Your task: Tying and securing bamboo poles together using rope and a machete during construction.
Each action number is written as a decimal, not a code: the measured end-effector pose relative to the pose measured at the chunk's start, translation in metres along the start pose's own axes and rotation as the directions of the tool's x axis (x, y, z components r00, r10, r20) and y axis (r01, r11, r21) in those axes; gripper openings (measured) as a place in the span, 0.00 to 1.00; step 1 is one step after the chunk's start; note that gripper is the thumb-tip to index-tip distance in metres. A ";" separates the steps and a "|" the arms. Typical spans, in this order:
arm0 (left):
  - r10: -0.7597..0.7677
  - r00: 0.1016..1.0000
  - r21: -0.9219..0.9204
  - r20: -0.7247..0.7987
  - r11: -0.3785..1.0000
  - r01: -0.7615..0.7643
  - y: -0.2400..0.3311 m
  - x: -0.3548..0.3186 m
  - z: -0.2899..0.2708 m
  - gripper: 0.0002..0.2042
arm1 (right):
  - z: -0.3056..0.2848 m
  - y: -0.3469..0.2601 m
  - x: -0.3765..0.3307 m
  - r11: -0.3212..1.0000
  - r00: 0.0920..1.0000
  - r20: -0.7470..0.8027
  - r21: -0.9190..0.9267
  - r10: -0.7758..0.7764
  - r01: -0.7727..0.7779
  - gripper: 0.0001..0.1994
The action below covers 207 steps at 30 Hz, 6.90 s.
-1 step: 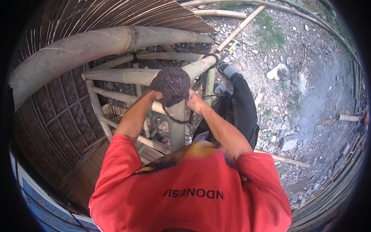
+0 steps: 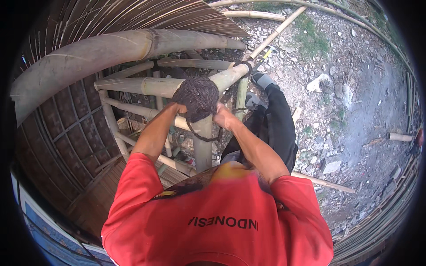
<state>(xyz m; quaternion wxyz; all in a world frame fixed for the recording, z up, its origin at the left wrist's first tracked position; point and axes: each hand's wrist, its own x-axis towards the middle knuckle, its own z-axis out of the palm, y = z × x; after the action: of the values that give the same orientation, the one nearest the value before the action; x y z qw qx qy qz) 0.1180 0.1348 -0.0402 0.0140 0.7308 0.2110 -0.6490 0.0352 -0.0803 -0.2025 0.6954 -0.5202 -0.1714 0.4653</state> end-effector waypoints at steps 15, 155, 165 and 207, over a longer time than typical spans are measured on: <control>-0.061 0.612 -0.233 -0.789 0.950 -0.206 -0.007 -0.060 0.044 0.16 | -0.042 -0.047 -0.004 0.781 0.949 0.313 -0.586 -0.029 0.217 0.30; -0.123 0.095 -0.156 -0.988 0.807 -0.569 0.089 -0.069 0.126 0.39 | -0.083 -0.324 0.052 -0.066 0.610 0.048 -0.998 -0.791 -0.008 0.22; -0.142 0.150 -0.203 -0.978 0.798 -0.568 0.088 -0.076 0.128 0.38 | -0.046 -0.249 -0.035 0.797 0.754 -0.656 -0.443 0.024 -0.411 0.24; 0.392 0.797 -0.370 -0.460 -0.900 0.230 0.052 0.079 0.015 0.34 | -0.039 -0.249 0.033 0.597 0.948 -0.294 -0.785 -0.126 -0.164 0.18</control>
<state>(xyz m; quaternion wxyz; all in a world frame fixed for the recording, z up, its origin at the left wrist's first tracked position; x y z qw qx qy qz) 0.1260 0.1057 -0.1313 0.8978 0.0457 0.4377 -0.0172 0.1970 -0.0812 -0.0065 0.4004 -0.8462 -0.2415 0.2555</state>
